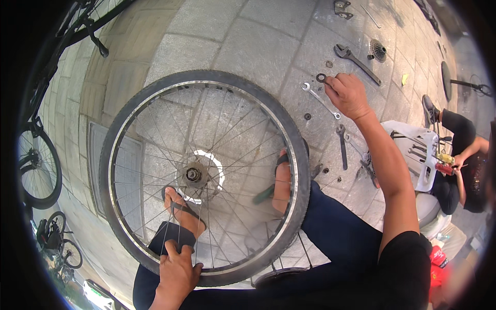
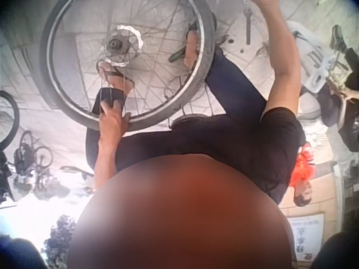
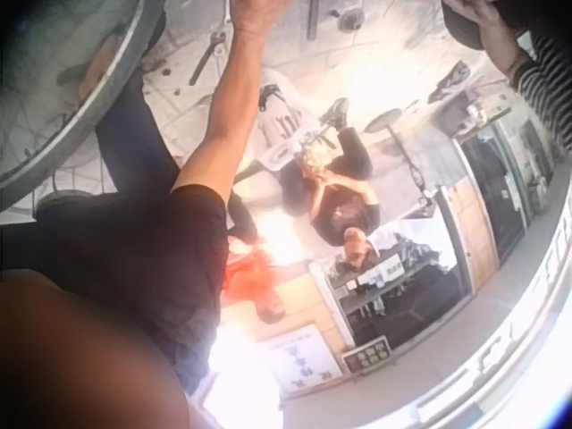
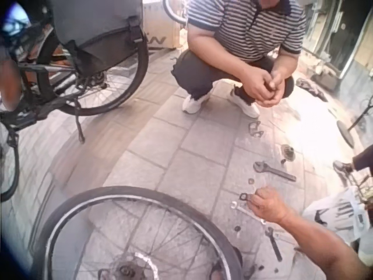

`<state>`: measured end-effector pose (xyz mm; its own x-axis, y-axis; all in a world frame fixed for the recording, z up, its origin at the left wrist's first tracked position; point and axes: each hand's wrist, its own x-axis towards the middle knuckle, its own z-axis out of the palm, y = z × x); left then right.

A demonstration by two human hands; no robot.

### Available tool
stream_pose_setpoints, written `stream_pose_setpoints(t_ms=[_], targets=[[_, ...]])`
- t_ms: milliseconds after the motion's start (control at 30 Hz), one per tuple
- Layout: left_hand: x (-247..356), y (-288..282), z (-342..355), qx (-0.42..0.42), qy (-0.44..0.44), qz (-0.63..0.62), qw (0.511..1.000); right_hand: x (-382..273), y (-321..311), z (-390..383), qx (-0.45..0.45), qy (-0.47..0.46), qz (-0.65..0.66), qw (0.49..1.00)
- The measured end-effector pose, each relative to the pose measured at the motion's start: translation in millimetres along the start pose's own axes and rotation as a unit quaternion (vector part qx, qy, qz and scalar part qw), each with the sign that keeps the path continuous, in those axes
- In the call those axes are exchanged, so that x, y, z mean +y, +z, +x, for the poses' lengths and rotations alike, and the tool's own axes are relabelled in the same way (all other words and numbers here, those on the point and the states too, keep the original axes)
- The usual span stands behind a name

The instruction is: The person sits on the ground and uses pliers and a wrench to adjust components on a bicycle wheel hub. They handle small metal parts, place them into the hub, and tighten fasteners while other people sit nearby.

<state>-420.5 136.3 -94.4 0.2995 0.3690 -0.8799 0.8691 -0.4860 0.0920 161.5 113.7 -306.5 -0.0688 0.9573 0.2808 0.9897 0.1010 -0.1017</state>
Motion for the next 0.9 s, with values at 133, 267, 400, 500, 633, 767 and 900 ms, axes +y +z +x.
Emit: stream_pose_setpoints(t_ms=[133,267,400,500,633,767,900], targets=[[-6,2,-4,0.001,0.028,0.016,0.999,-38,-52,30,0.04,-0.074,-0.006,0.996],[-10,5,-7,0.019,0.059,0.048,0.997,-77,-95,55,0.091,-0.119,0.013,0.989],[-12,8,-5,-0.006,0.044,0.053,0.998,-110,-135,74,0.124,-0.146,0.02,0.981],[-15,10,-3,-0.016,0.054,0.065,0.996,-134,-158,85,0.146,-0.16,0.019,0.976],[-16,15,0,0.009,0.077,0.071,0.994,-159,-181,99,0.166,-0.178,0.018,0.97],[-16,17,6,0.012,0.072,0.062,0.995,-184,-203,109,0.176,-0.169,0.043,0.969],[-17,18,9,0.032,0.09,0.08,0.992,-235,-215,110,0.169,0.098,0.301,0.933]])
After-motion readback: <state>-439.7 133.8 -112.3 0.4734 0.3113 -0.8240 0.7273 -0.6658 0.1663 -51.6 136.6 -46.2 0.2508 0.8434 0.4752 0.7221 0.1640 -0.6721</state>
